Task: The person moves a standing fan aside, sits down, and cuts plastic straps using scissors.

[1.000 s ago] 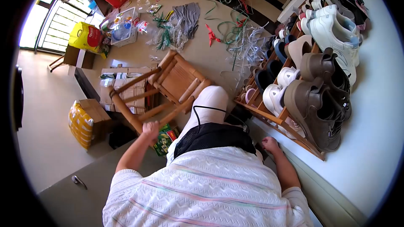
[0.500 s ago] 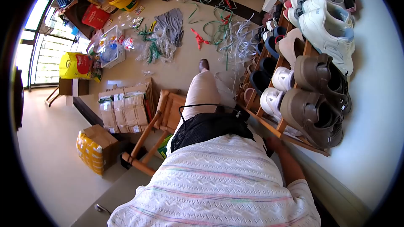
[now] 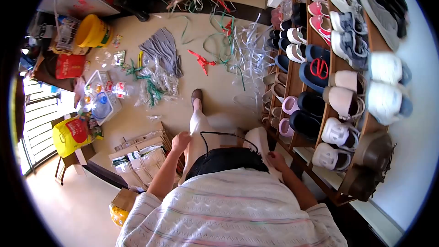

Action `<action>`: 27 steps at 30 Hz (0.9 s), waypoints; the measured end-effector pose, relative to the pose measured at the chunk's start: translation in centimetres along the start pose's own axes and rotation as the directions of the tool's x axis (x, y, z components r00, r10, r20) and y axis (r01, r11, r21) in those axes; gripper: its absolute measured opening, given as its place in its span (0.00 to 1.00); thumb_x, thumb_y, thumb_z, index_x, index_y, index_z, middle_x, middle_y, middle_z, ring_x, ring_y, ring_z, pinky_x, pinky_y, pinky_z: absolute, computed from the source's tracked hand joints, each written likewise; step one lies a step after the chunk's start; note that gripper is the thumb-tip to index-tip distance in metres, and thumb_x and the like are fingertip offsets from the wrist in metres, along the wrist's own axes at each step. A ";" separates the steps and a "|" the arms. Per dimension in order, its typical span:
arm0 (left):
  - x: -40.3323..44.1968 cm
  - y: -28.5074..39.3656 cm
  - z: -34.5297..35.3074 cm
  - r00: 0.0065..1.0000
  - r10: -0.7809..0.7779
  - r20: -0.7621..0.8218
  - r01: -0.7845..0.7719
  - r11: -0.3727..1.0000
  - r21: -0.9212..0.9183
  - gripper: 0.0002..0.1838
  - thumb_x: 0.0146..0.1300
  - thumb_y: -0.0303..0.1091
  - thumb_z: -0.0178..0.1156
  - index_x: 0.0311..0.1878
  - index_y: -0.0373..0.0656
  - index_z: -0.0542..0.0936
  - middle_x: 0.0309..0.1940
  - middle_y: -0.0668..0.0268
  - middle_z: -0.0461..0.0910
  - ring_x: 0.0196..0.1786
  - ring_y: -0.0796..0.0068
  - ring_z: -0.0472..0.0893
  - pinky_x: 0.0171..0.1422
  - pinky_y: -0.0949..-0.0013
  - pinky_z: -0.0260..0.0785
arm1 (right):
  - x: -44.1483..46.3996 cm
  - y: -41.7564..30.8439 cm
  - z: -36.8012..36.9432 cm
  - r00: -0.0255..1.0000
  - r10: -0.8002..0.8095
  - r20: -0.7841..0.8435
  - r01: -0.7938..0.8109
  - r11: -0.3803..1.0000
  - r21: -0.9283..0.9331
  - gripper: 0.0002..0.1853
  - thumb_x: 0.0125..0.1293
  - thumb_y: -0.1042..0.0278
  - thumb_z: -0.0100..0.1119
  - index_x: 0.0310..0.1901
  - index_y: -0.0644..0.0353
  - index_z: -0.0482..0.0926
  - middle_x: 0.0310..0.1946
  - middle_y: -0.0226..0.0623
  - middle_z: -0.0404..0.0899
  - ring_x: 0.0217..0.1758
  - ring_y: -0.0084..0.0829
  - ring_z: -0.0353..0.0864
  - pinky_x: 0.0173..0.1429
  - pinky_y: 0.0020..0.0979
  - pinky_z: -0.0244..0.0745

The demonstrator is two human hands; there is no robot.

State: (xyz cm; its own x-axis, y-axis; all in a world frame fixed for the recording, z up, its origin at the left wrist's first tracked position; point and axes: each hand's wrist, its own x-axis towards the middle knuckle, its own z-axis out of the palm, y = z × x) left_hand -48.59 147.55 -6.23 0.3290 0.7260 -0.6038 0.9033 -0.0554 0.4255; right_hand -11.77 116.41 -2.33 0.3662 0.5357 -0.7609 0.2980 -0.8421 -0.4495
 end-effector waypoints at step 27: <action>15.1 10.8 9.6 0.489 0.243 0.838 -0.485 0.874 0.029 0.12 0.54 0.37 0.52 0.36 0.43 0.80 0.33 0.54 0.80 0.39 0.52 0.78 0.46 0.57 0.70 | 12.2 -9.0 2.2 0.978 0.042 -0.204 -0.115 0.926 -0.359 0.22 0.50 0.56 0.58 0.49 0.46 0.73 0.60 0.36 0.60 0.62 0.45 0.59 0.54 0.57 0.61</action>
State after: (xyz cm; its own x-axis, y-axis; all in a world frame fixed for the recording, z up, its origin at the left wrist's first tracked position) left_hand -31.19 151.36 -17.17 0.6114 -0.2329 -0.7563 0.6378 -0.4206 0.6452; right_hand -11.97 130.41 -8.57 0.5507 0.5015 -0.6672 0.5507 -0.8190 -0.1611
